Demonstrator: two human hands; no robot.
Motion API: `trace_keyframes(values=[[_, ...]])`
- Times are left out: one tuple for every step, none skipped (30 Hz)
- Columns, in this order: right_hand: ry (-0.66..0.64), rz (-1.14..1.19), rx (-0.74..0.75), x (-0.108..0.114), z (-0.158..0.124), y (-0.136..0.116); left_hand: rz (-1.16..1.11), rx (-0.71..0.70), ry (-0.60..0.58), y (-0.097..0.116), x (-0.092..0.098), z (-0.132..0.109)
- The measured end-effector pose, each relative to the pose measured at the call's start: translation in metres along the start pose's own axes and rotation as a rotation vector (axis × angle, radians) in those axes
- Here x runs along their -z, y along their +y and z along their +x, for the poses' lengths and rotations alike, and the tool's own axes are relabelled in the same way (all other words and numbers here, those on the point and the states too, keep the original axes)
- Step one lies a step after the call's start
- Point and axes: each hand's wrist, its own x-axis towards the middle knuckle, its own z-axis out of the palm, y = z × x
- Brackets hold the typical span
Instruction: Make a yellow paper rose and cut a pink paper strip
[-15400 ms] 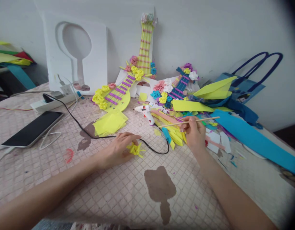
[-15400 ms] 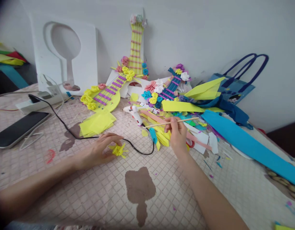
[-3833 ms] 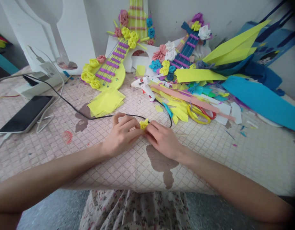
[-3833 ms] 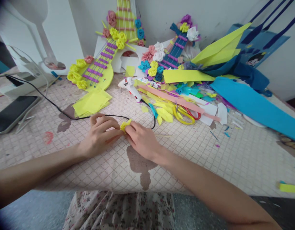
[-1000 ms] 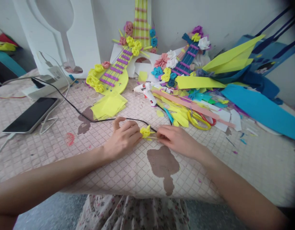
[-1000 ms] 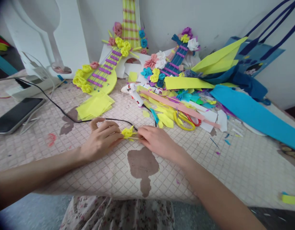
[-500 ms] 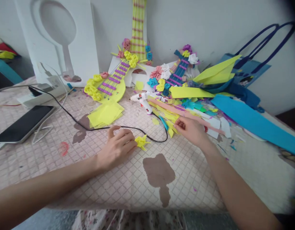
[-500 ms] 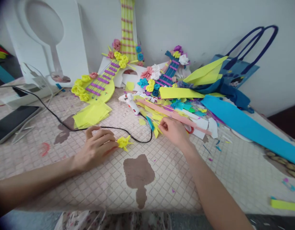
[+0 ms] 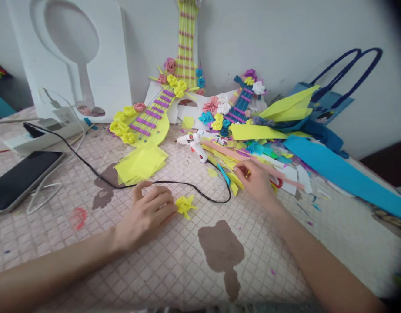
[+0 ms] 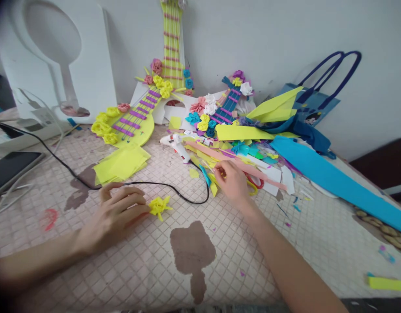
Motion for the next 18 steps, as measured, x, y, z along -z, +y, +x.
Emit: trace_keyframes(values=[[-0.001,0.036,0.028,-0.004,0.006,-0.006,-0.004,0.001,-0.002,-0.001,0.0,-0.001],[-0.019,0.059,0.058,-0.008,0.014,-0.012,-0.008,-0.005,0.001,-0.002,-0.001,-0.002],[-0.04,0.067,0.093,-0.015,0.024,-0.017,-0.009,-0.015,0.008,-0.002,-0.001,-0.002],[-0.051,0.067,0.127,-0.022,0.036,-0.023,-0.009,-0.026,0.016,-0.003,-0.002,-0.003],[-0.078,0.061,0.154,-0.03,0.048,-0.028,-0.008,-0.037,0.023,-0.003,-0.002,-0.004],[-0.103,0.053,0.168,-0.039,0.06,-0.032,-0.003,-0.047,0.026,-0.003,-0.003,-0.004],[-0.118,0.051,0.16,-0.048,0.072,-0.036,0.003,-0.055,0.027,-0.004,-0.003,-0.005],[-0.141,0.049,0.142,-0.056,0.083,-0.039,0.009,-0.062,0.022,-0.004,-0.003,-0.005],[-0.176,0.042,0.118,-0.064,0.092,-0.043,0.013,-0.066,0.015,-0.004,-0.002,-0.006],[-0.21,0.048,0.085,-0.071,0.099,-0.046,0.015,-0.069,0.008,-0.004,-0.002,-0.006],[-0.234,0.051,0.055,-0.077,0.104,-0.049,0.016,-0.071,0.002,-0.004,-0.001,-0.006],[-0.25,0.057,0.03,-0.081,0.107,-0.052,0.016,-0.072,-0.004,-0.004,-0.001,-0.006],[-0.253,0.071,0.014,-0.084,0.108,-0.055,0.016,-0.071,-0.007,-0.004,0.0,-0.006],[-0.238,0.091,0.007,-0.085,0.107,-0.058,0.015,-0.071,-0.002,-0.004,0.0,-0.006],[-0.205,0.123,0.005,-0.083,0.105,-0.061,0.015,-0.072,0.002,-0.004,0.0,-0.006],[-0.155,0.168,0.005,-0.08,0.101,-0.063,0.014,-0.071,0.005,-0.005,0.0,-0.007],[-0.1,0.221,0.002,-0.074,0.095,-0.067,0.011,-0.069,0.007,-0.005,0.0,-0.007],[-0.039,0.281,-0.007,-0.066,0.089,-0.07,0.008,-0.065,0.007,-0.005,-0.001,-0.007]])
